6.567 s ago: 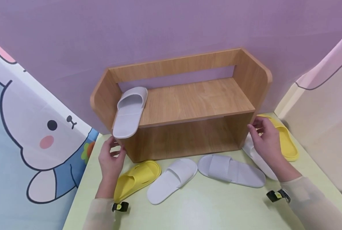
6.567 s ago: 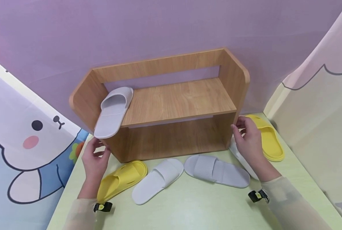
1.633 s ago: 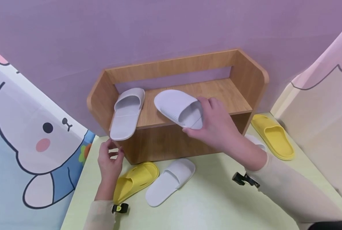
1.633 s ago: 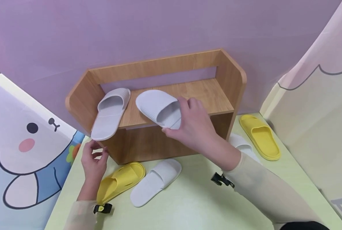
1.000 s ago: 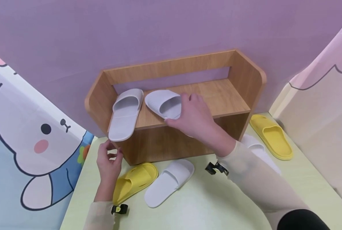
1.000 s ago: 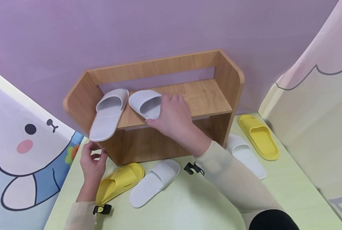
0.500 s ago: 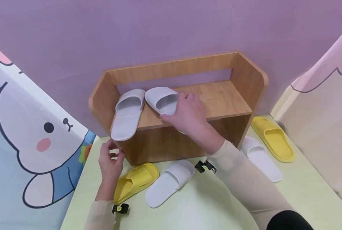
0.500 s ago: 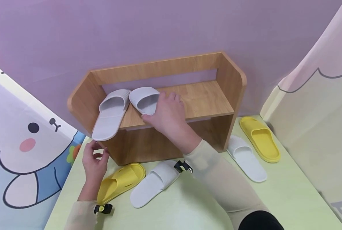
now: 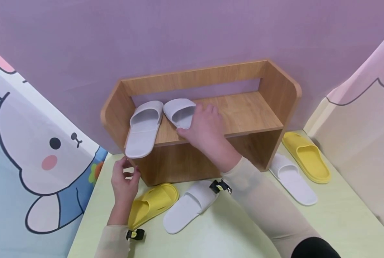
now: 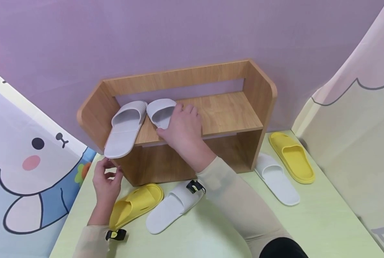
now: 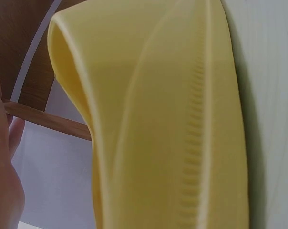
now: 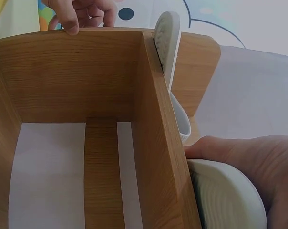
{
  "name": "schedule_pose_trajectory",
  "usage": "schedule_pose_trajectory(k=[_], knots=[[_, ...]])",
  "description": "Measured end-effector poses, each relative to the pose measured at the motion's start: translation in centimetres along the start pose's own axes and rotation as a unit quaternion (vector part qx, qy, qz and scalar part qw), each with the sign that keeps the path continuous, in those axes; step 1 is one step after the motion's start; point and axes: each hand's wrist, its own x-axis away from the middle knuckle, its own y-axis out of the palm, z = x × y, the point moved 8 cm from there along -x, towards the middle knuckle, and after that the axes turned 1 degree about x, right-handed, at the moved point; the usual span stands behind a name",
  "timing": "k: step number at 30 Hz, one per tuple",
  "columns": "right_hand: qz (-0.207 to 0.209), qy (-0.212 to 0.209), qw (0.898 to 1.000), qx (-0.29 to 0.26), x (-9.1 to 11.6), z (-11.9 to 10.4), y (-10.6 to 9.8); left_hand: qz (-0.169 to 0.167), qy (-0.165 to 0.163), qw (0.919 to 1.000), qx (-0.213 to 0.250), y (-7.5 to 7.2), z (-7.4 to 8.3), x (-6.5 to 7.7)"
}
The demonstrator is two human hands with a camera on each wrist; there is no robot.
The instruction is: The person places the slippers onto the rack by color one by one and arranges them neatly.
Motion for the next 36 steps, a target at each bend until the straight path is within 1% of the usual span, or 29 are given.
schedule_pose_trajectory(k=[7,12,20,25,29,33,36], knots=[[0.006,0.016,1.000,0.000,-0.8,-0.2,0.1,0.009,0.007,0.9999,0.002,-0.1,0.5,-0.1],[-0.001,0.018,1.000,0.012,-1.3,-0.3,0.3,0.009,0.006,0.9999,0.001,-0.1,0.4,-0.1],[-0.009,0.020,1.000,0.010,-1.8,-1.0,0.5,0.007,0.006,1.0000,0.001,-0.1,0.2,0.0],[-0.011,0.024,1.000,0.013,-1.9,-1.1,0.6,0.003,0.002,1.0000,0.005,0.1,0.0,0.0],[-0.014,0.028,0.999,0.019,-1.8,-1.1,0.7,0.001,-0.002,1.0000,-0.001,0.2,0.0,0.0],[-0.015,0.021,0.999,0.024,-1.8,-1.3,0.8,0.003,-0.007,0.9999,-0.008,0.2,-0.1,-0.1],[-0.018,0.013,1.000,0.016,-1.6,-1.5,0.8,0.005,-0.004,1.0000,-0.002,0.1,-0.1,-0.1]])
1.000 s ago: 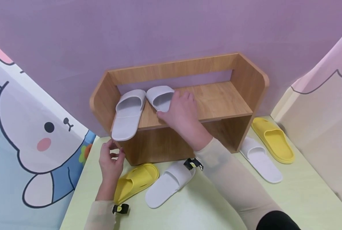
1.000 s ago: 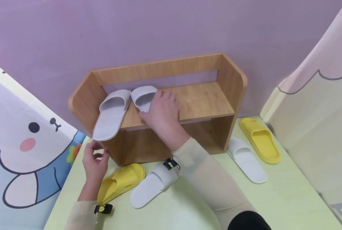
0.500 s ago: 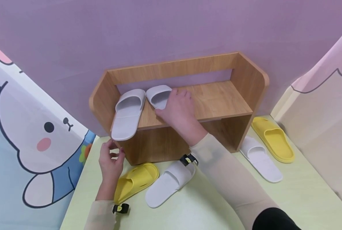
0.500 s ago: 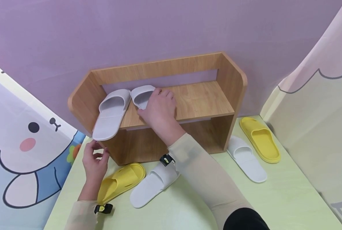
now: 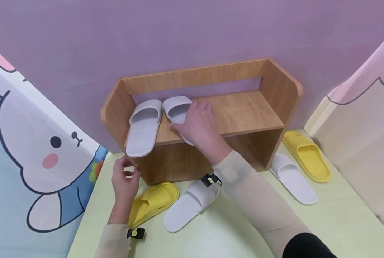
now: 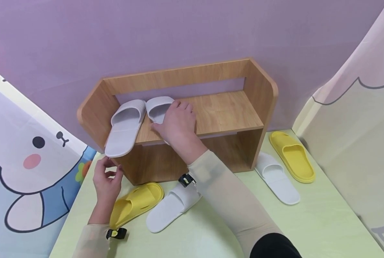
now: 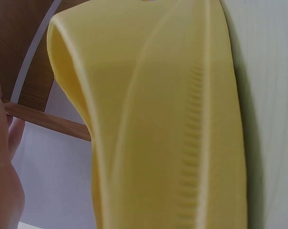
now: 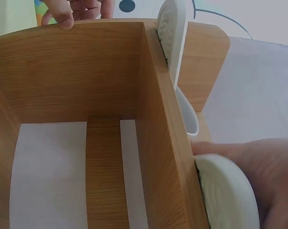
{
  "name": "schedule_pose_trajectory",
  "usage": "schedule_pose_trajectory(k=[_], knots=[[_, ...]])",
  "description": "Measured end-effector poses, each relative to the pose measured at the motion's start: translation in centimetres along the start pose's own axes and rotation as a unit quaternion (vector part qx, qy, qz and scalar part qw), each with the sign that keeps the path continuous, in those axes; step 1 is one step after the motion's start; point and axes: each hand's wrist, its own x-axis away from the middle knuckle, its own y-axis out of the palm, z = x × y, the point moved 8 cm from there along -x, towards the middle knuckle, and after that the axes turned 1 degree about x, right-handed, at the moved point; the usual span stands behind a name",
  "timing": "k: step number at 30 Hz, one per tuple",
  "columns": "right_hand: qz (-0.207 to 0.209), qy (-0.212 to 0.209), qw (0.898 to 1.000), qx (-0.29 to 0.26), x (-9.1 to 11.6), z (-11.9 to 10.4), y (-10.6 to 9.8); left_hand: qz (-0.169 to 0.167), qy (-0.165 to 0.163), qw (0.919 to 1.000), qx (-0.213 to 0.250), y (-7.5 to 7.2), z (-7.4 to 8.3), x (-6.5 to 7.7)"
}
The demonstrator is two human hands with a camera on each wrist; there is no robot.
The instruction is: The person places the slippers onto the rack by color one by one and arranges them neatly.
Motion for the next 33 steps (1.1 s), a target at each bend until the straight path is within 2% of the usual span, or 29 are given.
schedule_pose_trajectory(k=[4,11,19,25,33], knots=[[-0.005,-0.013,0.999,-0.029,0.2,-0.1,0.0,0.003,0.004,1.0000,0.007,0.0,0.0,0.0],[-0.028,-0.034,0.994,-0.096,0.3,0.2,0.1,-0.008,-0.006,0.9999,0.004,0.1,-0.2,0.2],[-0.051,-0.064,0.977,-0.199,0.9,0.3,0.2,-0.010,-0.010,0.9999,0.001,0.1,-0.3,0.1],[-0.051,-0.091,0.970,-0.219,1.4,0.4,0.3,-0.005,0.006,1.0000,0.002,-0.1,-0.1,0.1],[-0.049,-0.114,0.963,-0.240,2.5,0.6,0.2,0.021,0.033,0.9992,0.004,-0.3,0.0,0.2]])
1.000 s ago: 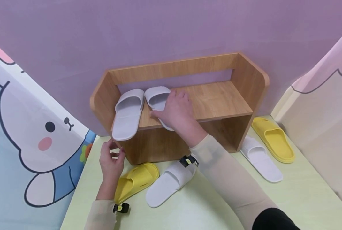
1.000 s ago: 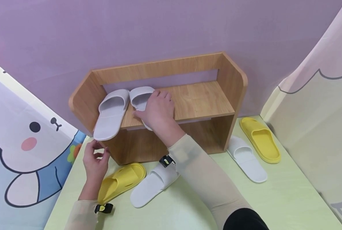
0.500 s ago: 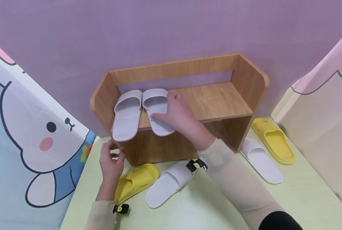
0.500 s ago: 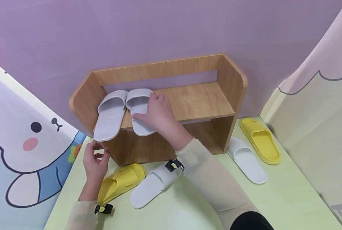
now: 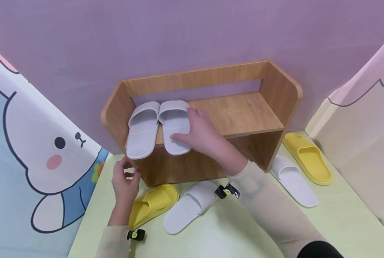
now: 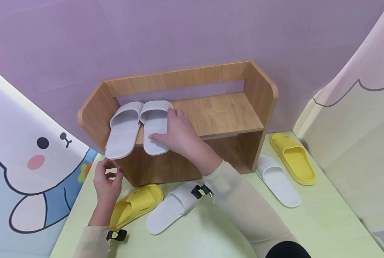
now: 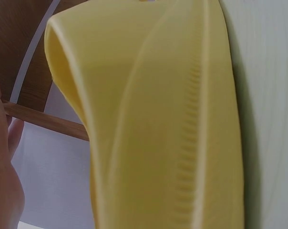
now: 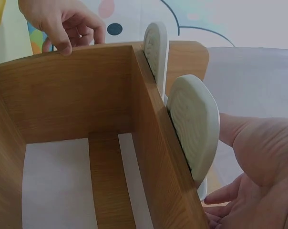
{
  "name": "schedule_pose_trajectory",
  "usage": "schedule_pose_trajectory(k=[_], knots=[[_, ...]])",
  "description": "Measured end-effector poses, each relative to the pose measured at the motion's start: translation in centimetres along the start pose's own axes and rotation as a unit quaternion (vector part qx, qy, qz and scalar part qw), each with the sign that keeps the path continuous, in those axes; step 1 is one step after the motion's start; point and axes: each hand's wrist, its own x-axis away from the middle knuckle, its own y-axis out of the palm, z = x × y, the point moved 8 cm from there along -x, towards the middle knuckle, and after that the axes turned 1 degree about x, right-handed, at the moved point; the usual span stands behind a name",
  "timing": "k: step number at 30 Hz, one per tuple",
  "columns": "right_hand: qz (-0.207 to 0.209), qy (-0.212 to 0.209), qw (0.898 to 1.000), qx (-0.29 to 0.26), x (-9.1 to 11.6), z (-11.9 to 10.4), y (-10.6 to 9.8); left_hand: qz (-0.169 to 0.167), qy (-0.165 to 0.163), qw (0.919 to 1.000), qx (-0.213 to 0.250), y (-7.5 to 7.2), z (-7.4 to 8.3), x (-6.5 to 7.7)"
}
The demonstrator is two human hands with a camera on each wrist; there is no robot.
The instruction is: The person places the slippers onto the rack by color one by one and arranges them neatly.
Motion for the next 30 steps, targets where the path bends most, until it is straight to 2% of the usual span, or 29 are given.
schedule_pose_trajectory(k=[8,14,23,26,30], knots=[[-0.025,-0.010,1.000,0.005,0.8,-0.2,0.2,-0.008,-0.002,1.0000,0.003,0.0,0.1,-0.1],[-0.052,-0.033,0.998,0.028,1.4,-0.5,0.2,0.001,0.004,1.0000,0.008,0.0,0.2,-0.1],[-0.081,-0.059,0.993,0.057,2.1,-0.7,0.4,-0.006,-0.004,1.0000,0.001,-0.1,0.1,-0.1],[-0.077,-0.053,0.994,0.058,2.1,-0.7,0.4,0.002,0.002,1.0000,-0.003,-0.2,0.6,-0.2],[-0.060,-0.048,0.995,0.058,2.1,-0.7,0.6,0.008,0.009,0.9999,0.007,-0.3,2.5,-0.6]])
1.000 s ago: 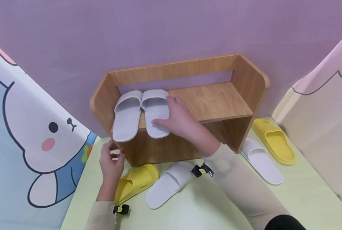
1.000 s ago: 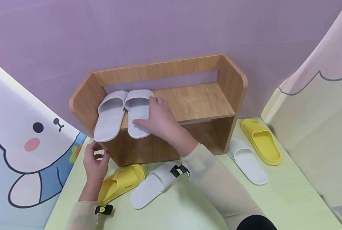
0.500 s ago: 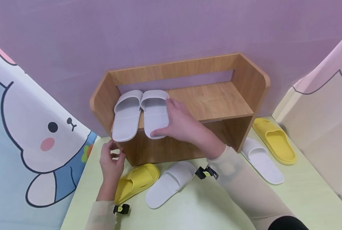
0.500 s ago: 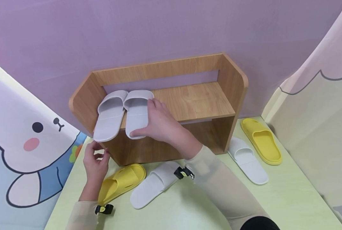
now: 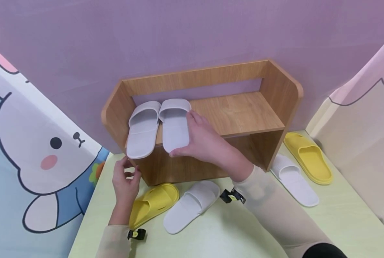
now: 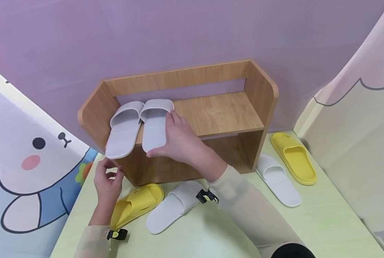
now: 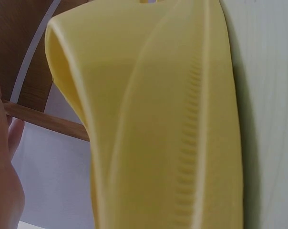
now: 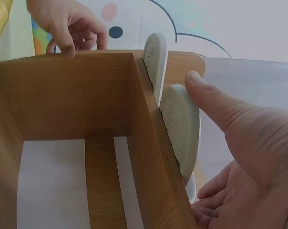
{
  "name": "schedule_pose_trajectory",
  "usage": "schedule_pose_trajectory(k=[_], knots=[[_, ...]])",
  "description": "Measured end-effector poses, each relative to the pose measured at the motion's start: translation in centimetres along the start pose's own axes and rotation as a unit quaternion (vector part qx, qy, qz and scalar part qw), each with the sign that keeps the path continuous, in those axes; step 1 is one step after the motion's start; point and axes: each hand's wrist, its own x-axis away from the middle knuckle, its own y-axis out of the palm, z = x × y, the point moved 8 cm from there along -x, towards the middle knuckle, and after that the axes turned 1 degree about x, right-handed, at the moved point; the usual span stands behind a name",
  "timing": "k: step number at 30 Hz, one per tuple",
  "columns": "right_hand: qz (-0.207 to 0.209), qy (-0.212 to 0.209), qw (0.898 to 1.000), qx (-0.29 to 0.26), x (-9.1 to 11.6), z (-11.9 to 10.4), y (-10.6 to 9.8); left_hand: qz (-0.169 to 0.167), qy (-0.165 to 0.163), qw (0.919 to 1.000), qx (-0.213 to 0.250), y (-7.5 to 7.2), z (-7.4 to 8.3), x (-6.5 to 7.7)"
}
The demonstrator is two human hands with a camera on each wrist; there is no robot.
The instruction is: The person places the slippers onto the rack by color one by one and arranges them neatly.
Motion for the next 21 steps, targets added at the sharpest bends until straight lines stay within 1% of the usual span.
schedule_pose_trajectory(k=[3,4,6,11,12,14,18,21], knots=[[0.010,-0.002,1.000,0.004,0.0,0.0,0.1,0.001,0.001,1.0000,0.010,-0.1,1.3,-0.2],[0.012,-0.003,1.000,0.004,0.0,0.0,0.1,0.001,0.000,1.0000,0.009,-0.1,1.4,-0.3],[0.013,-0.004,1.000,0.004,0.0,0.0,0.2,-0.001,-0.003,1.0000,0.006,0.0,0.7,-0.2],[0.021,-0.014,1.000,-0.010,0.0,0.3,0.2,-0.014,-0.023,0.9996,-0.003,0.4,-2.3,0.4],[0.023,-0.017,0.999,-0.016,0.1,0.3,0.2,-0.016,-0.024,0.9996,-0.003,0.4,-2.6,0.5],[0.028,-0.022,0.999,-0.030,0.2,0.4,0.1,-0.020,-0.023,0.9995,0.000,0.4,-2.8,0.5],[0.037,-0.029,0.998,-0.047,0.5,0.7,-0.1,-0.021,-0.014,0.9997,0.004,0.3,-2.8,0.5],[0.053,-0.036,0.996,-0.063,0.9,0.8,-0.3,-0.020,-0.013,0.9997,0.003,0.3,-2.8,0.6]])
